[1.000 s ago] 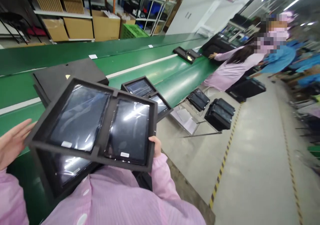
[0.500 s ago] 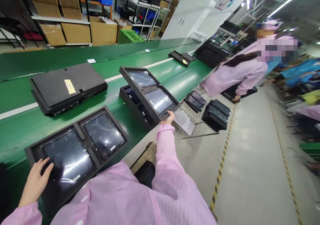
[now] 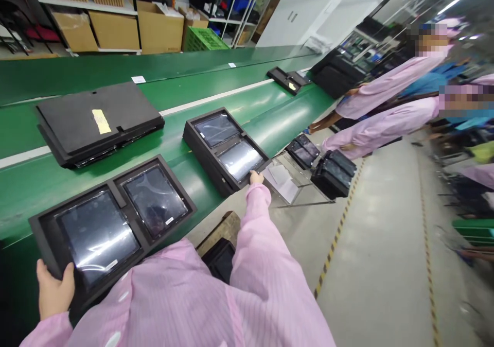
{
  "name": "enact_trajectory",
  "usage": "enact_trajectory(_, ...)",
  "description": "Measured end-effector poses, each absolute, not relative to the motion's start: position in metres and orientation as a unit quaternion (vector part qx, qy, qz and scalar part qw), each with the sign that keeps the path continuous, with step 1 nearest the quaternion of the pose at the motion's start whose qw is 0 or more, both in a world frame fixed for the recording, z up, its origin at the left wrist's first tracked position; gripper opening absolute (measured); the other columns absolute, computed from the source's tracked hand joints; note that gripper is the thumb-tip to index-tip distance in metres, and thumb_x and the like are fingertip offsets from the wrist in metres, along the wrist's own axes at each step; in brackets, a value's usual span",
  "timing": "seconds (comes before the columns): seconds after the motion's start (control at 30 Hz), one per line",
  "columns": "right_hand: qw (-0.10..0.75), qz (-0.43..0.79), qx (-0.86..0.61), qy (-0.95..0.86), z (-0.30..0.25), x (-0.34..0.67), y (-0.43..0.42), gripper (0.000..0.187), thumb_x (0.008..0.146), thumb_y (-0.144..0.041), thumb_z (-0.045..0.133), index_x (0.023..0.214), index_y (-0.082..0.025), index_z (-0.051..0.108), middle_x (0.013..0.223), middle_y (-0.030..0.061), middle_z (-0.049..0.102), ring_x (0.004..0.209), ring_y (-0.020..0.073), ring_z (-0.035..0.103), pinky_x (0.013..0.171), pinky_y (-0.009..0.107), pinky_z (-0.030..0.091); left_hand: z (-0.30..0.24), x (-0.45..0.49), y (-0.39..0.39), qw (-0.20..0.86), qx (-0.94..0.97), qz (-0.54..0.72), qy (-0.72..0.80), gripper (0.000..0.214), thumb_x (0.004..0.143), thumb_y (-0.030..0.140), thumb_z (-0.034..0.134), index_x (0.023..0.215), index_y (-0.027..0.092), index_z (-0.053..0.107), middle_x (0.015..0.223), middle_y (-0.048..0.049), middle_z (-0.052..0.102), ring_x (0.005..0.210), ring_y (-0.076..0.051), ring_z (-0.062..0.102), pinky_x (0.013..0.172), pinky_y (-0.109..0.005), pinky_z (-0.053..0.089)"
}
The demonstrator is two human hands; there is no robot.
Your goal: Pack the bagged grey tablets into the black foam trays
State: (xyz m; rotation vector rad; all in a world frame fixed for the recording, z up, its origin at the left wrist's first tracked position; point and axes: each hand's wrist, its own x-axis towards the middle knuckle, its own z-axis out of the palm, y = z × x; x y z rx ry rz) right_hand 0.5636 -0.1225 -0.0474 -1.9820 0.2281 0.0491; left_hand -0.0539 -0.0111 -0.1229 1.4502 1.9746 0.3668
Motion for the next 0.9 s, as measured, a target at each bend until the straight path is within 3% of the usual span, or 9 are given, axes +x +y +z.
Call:
enact_trajectory(0.13, 0.391, -0.002, -0.911, 0.13, -0.05, 0.55, -0.123, 0.038, 0.095, -0.037, 0.062, 0.127, -0.017, 0.058, 0.131, 0.0103, 0.058, 0.115, 0.0246, 0.061, 0.097, 0.047, 0.053, -0.12, -0.052, -0.016, 0.356, 0.493, 0.103, 0.787, 0.087, 0.088, 0.056, 0.05, 0.157, 0.015, 0.018, 0.154, -0.0254, 0.039, 0.135, -0.049, 0.046, 0.108, -0.063, 0.041)
enact_trajectory(0.23, 0.295, -0.034, -0.952, 0.079, -0.048, 0.526, -0.108, 0.053, 0.091, -0.029, 0.064, 0.14, -0.015, 0.048, 0.146, 0.0177, 0.044, 0.134, 0.0345, 0.045, 0.111, 0.059, 0.037, -0.117, -0.05, -0.025, 0.367, 0.497, 0.136, 0.774, 0.081, 0.089, 0.047, 0.052, 0.157, 0.015, 0.021, 0.156, -0.0226, 0.038, 0.137, -0.042, 0.047, 0.114, -0.056, 0.037)
enact_trajectory(0.33, 0.253, -0.037, -0.965, -0.063, -0.054, 0.478, -0.069, 0.071, 0.086, -0.016, 0.059, 0.15, -0.006, 0.032, 0.152, 0.0273, 0.033, 0.144, 0.0386, 0.029, 0.118, 0.057, 0.022, -0.121, -0.051, -0.039, 0.382, 0.471, 0.162, 0.778, 0.083, 0.085, 0.043, 0.058, 0.156, 0.014, 0.024, 0.154, -0.0209, 0.042, 0.14, -0.037, 0.046, 0.117, -0.05, 0.035)
enact_trajectory(0.43, 0.254, 0.022, -0.921, -0.295, -0.069, 0.391, -0.017, 0.053, 0.088, -0.02, 0.049, 0.141, -0.015, 0.046, 0.141, 0.0172, 0.05, 0.134, 0.0301, 0.044, 0.115, 0.048, 0.032, -0.129, -0.054, -0.059, 0.4, 0.449, 0.201, 0.773, 0.083, 0.083, 0.04, 0.06, 0.155, 0.015, 0.026, 0.155, -0.0189, 0.042, 0.141, -0.033, 0.045, 0.118, -0.047, 0.034)
enact_trajectory(0.5, 0.235, 0.133, -0.754, -0.599, -0.08, 0.319, 0.016, 0.042, 0.092, -0.023, 0.042, 0.13, -0.013, 0.057, 0.129, 0.0191, 0.059, 0.126, 0.0314, 0.049, 0.111, 0.051, 0.034, -0.132, -0.056, -0.074, 0.421, 0.441, 0.223, 0.761, 0.081, 0.082, 0.04, 0.062, 0.153, 0.015, 0.03, 0.154, -0.0178, 0.044, 0.141, -0.031, 0.046, 0.119, -0.046, 0.033)
enact_trajectory(0.53, 0.222, 0.167, -0.701, -0.656, -0.086, 0.285, 0.032, 0.035, 0.091, -0.025, 0.046, 0.121, -0.019, 0.064, 0.123, 0.0142, 0.063, 0.121, 0.0296, 0.052, 0.109, 0.049, 0.036, -0.133, -0.057, -0.082, 0.431, 0.44, 0.232, 0.753, 0.081, 0.082, 0.04, 0.064, 0.152, 0.016, 0.031, 0.153, -0.0172, 0.045, 0.141, -0.03, 0.045, 0.12, -0.045, 0.032)
enact_trajectory(0.6, 0.203, 0.202, -0.653, -0.701, -0.094, 0.228, 0.059, 0.032, 0.089, -0.026, 0.052, 0.117, -0.021, 0.067, 0.119, 0.0123, 0.065, 0.116, 0.0296, 0.053, 0.105, 0.048, 0.039, -0.133, -0.057, -0.092, 0.447, 0.437, 0.241, 0.742, 0.084, 0.078, 0.039, 0.07, 0.15, 0.017, 0.033, 0.153, -0.0164, 0.046, 0.142, -0.029, 0.044, 0.121, -0.044, 0.031)
enact_trajectory(0.77, 0.085, 0.168, -0.681, -0.707, -0.103, 0.176, 0.102, 0.029, 0.089, -0.017, 0.052, 0.111, -0.004, 0.066, 0.123, 0.0262, 0.057, 0.118, 0.0393, 0.045, 0.099, 0.058, 0.034, -0.126, -0.054, -0.096, 0.454, 0.414, 0.222, 0.757, 0.091, 0.073, 0.039, 0.077, 0.15, 0.017, 0.034, 0.15, -0.0179, 0.049, 0.138, -0.032, 0.048, 0.117, -0.046, 0.036)
enact_trajectory(0.9, 0.065, 0.194, -0.661, -0.722, -0.108, 0.191, 0.114, 0.019, 0.09, -0.02, 0.058, 0.104, -0.012, 0.067, 0.113, 0.0188, 0.063, 0.114, 0.0359, 0.048, 0.096, 0.053, 0.038, -0.128, -0.052, -0.09, 0.465, 0.397, 0.215, 0.761, 0.094, 0.07, 0.038, 0.079, 0.149, 0.012, 0.034, 0.147, -0.0192, 0.051, 0.137, -0.032, 0.049, 0.117, -0.046, 0.037)
